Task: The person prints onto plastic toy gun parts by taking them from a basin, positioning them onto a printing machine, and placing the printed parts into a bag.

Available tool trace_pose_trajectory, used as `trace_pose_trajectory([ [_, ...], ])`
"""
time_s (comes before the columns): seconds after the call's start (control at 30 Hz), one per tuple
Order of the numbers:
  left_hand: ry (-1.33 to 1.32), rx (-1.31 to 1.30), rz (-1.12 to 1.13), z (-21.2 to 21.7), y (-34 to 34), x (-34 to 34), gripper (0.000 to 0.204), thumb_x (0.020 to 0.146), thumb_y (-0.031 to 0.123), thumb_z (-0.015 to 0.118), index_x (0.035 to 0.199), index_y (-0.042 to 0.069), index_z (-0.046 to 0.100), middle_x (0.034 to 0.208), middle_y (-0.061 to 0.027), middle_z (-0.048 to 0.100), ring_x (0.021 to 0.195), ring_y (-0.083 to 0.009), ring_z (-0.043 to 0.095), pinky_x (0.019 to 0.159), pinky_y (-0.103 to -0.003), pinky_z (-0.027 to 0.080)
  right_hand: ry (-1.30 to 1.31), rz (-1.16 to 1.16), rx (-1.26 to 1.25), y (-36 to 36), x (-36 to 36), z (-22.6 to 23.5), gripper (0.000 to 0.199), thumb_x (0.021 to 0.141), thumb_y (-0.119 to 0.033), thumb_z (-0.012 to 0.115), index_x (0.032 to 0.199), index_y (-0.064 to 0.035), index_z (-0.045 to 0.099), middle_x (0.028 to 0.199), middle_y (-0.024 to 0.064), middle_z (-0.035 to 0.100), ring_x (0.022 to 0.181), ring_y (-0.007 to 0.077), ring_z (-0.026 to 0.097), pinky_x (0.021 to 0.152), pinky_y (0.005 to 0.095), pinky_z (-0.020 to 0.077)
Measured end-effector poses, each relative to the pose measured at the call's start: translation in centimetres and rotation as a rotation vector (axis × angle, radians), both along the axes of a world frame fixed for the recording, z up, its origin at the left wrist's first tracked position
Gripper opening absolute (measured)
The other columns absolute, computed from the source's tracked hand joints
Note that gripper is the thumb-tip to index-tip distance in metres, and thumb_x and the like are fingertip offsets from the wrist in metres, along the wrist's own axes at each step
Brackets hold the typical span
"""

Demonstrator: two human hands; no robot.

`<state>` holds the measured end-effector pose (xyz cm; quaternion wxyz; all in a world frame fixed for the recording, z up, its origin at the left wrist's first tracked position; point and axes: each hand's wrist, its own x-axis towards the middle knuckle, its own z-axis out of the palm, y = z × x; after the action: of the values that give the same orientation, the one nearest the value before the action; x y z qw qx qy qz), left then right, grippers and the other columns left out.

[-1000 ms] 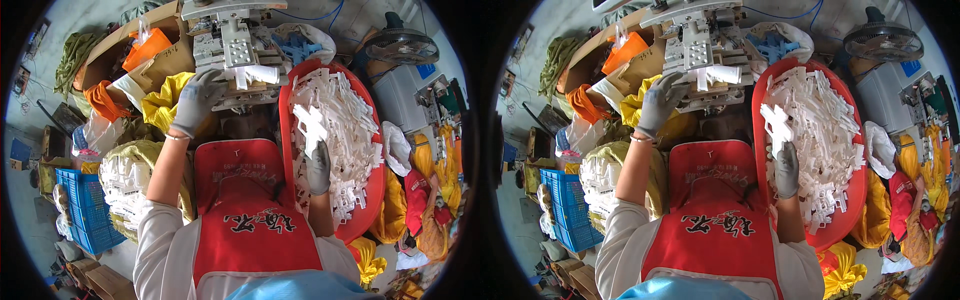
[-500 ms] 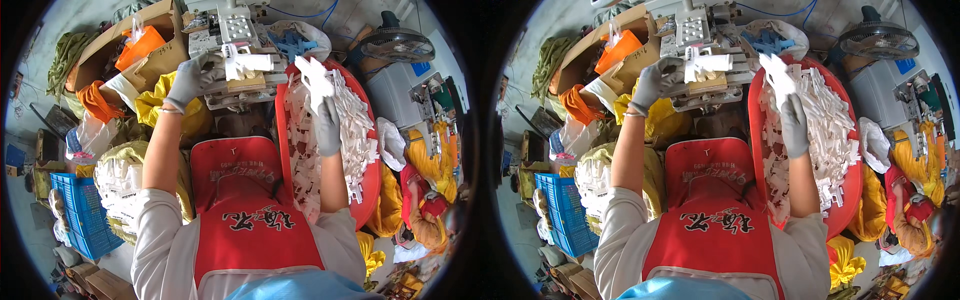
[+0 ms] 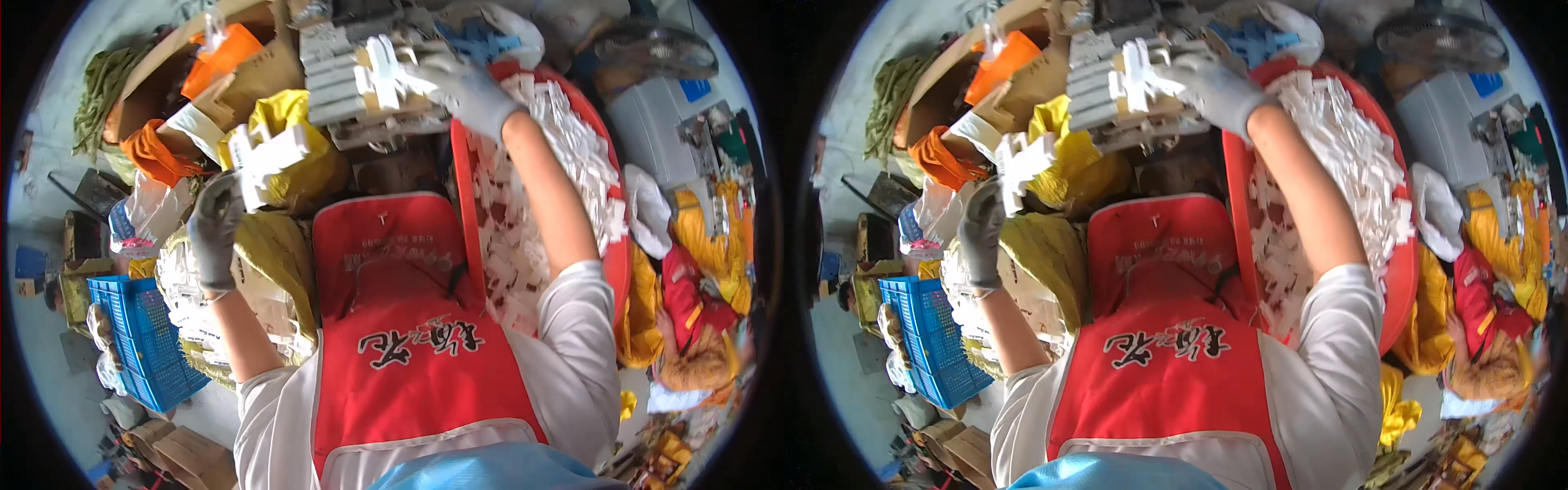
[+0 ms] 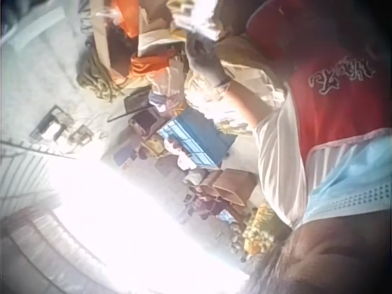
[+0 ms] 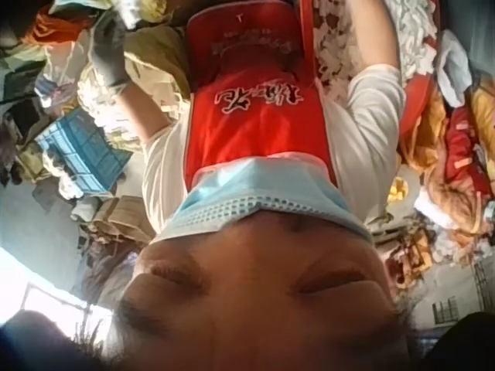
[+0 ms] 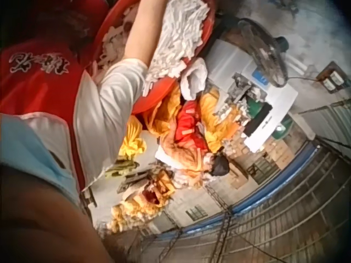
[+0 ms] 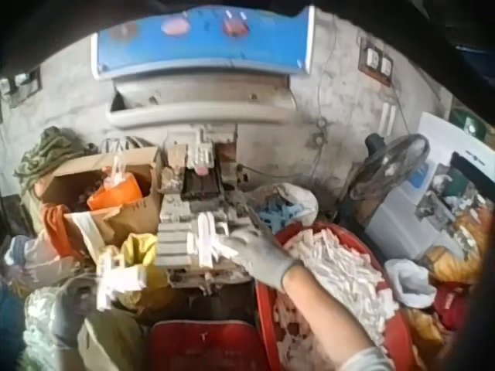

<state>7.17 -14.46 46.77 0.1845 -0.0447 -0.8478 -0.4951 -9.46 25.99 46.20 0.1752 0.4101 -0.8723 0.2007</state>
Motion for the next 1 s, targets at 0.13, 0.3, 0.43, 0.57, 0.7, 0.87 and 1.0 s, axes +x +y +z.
trace_pose_trajectory([
  [0.13,-0.054,-0.366,0.254,-0.3,-3.4,5.1,0.027,0.09,0.008,0.058,0.114,-0.004,0.06,0.114,-0.0098,0.065,0.101,-0.0194,0.062,0.088,-0.027,0.047,-0.132,-0.141,-0.238,2.3,3.3,0.9,0.04,0.091,-0.026,0.06,0.128,-0.0104,0.054,0.122,0.0122,0.059,0.106,0.028,0.059,0.09,0.0354,0.0467],
  [0.3,-0.075,0.074,0.292,-0.5,-11.4,12.2,0.027,0.094,0.01,0.053,0.115,-0.004,0.062,0.12,-0.0125,0.061,0.107,-0.0215,0.06,0.093,-0.031,0.049,-0.609,-0.609,-0.223,11.3,10.1,-11.6,0.043,0.096,-0.036,0.052,0.129,-0.0081,0.054,0.122,0.0161,0.06,0.111,0.0266,0.059,0.095,0.0344,0.0451],
  [0.43,-0.232,-0.529,0.438,1.0,-15.8,16.6,0.028,0.096,0.009,0.049,0.118,-0.006,0.059,0.123,-0.0131,0.059,0.109,-0.0235,0.058,0.1,-0.035,0.046,-1.087,-0.736,0.237,14.9,17.0,-24.0,0.045,0.089,-0.017,0.05,0.134,-0.0179,0.05,0.132,0.0174,0.052,0.121,0.0358,0.051,0.099,0.0396,0.0437],
  [0.57,-0.26,-0.599,0.464,1.9,-16.2,18.6,0.029,0.098,0.008,0.045,0.121,-0.007,0.056,0.125,-0.0137,0.056,0.112,-0.0254,0.057,0.107,-0.038,0.043,-0.877,-0.755,0.434,12.2,19.1,-27.6,0.054,0.083,-0.006,0.054,0.134,-0.0231,0.05,0.147,0.0077,0.037,0.122,0.0323,0.049,0.102,0.0408,0.0434],
  [0.7,-0.152,-0.299,0.411,2.9,-7.9,14.7,0.031,0.099,0.014,0.046,0.12,-0.006,0.058,0.122,-0.0134,0.059,0.108,-0.0223,0.059,0.098,-0.033,0.046,-0.627,-0.608,0.503,12.9,17.6,-31.5,0.044,0.079,-0.01,0.06,0.122,-0.0214,0.061,0.144,0.0051,0.041,0.127,0.0296,0.046,0.102,0.0394,0.0425],
  [0.87,-0.13,-0.202,0.231,4.1,-4.6,10.3,0.025,0.094,0.006,0.053,0.116,-0.005,0.061,0.113,-0.0104,0.065,0.102,-0.0167,0.06,0.091,-0.029,0.047,-0.548,-0.678,0.879,15.4,15.3,-30.9,0.028,0.079,-0.026,0.065,0.106,-0.0203,0.069,0.117,0.0086,0.06,0.112,0.0307,0.055,0.095,0.0435,0.0448],
  [1.0,-0.18,-0.364,0.331,3.5,-5.3,9.9,0.025,0.093,0.004,0.053,0.115,-0.006,0.062,0.112,-0.0115,0.065,0.105,-0.0177,0.06,0.094,-0.03,0.046,-0.554,-0.882,0.256,17.1,14.8,-24.9,0.027,0.084,-0.025,0.061,0.108,-0.0124,0.066,0.104,0.0152,0.064,0.093,0.0348,0.062,0.084,0.041,0.0491],
])
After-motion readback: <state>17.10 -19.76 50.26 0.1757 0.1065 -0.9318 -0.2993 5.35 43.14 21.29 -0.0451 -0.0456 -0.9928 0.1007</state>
